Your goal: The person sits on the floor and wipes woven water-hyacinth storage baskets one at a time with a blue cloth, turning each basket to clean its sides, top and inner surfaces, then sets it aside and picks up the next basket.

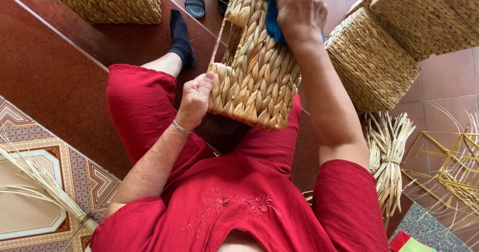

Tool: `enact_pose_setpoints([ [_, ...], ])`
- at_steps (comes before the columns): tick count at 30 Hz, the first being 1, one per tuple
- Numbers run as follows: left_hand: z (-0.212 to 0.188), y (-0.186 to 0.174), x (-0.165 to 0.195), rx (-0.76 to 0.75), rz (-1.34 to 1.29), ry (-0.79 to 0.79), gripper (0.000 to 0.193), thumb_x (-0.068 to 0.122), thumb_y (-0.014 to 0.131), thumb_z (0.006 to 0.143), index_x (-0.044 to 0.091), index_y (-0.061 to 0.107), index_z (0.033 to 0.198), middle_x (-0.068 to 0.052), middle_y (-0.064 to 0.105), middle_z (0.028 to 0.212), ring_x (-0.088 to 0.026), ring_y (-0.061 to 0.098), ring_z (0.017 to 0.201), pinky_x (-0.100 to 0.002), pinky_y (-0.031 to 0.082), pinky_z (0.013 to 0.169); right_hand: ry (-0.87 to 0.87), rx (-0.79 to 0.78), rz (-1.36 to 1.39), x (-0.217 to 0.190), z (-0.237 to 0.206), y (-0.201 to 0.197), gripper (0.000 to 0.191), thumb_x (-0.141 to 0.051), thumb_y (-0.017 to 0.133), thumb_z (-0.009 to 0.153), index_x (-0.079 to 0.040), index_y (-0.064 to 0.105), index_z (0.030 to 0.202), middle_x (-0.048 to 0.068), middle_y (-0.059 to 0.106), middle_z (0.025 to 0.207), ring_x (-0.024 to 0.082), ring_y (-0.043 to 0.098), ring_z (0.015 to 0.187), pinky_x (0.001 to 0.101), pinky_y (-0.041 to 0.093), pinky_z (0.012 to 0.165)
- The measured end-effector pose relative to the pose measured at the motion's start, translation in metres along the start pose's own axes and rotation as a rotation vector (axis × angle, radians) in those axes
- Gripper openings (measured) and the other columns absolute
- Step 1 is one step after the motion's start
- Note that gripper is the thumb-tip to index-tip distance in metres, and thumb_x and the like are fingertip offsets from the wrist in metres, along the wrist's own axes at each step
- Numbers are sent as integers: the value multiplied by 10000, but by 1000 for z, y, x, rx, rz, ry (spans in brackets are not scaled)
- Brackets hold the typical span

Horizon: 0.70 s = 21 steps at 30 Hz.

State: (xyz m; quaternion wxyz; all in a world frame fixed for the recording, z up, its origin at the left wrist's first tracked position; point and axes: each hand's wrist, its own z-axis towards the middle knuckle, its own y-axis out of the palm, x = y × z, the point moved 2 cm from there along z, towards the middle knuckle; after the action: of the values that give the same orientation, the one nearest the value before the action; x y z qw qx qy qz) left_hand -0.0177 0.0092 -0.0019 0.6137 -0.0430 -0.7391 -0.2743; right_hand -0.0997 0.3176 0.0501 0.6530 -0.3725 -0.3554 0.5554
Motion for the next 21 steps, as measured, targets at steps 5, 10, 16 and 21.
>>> enact_pose_setpoints([
  [5, 2, -10, -9, 97, 71, 42, 411, 284, 497, 1158, 24, 656, 881, 103, 500, 745, -17, 375, 684, -226, 327, 599, 97, -195, 84, -31, -2, -37, 427, -459, 687, 1075, -54, 622, 1194, 214, 626, 1003, 320, 672, 744, 447, 561, 599],
  [10, 21, -11, -11, 213, 60, 36, 399, 293, 511, 1121, 37, 670, 859, 100, 526, 756, -23, 381, 671, -223, 329, 589, -222, -165, 196, -117, -103, -126, 478, -345, 735, 972, -26, 598, 1300, 240, 599, 996, 291, 620, 694, 394, 510, 498],
  [16, 23, -19, -12, 135, -29, -36, 470, 405, 442, 1095, 83, 661, 831, 84, 590, 731, -35, 468, 655, -224, 406, 609, -369, -250, 407, -148, -138, -170, 508, -359, 774, 931, -107, 603, 1337, 155, 521, 890, 307, 607, 732, 429, 504, 512],
  [21, 17, -22, -34, 113, 134, -26, 576, 485, 402, 1151, 84, 551, 765, 99, 442, 736, -42, 365, 706, -225, 364, 632, -185, -130, 267, -101, -70, -93, 438, -370, 780, 945, -151, 609, 1283, 184, 550, 971, 362, 640, 763, 494, 520, 582],
])
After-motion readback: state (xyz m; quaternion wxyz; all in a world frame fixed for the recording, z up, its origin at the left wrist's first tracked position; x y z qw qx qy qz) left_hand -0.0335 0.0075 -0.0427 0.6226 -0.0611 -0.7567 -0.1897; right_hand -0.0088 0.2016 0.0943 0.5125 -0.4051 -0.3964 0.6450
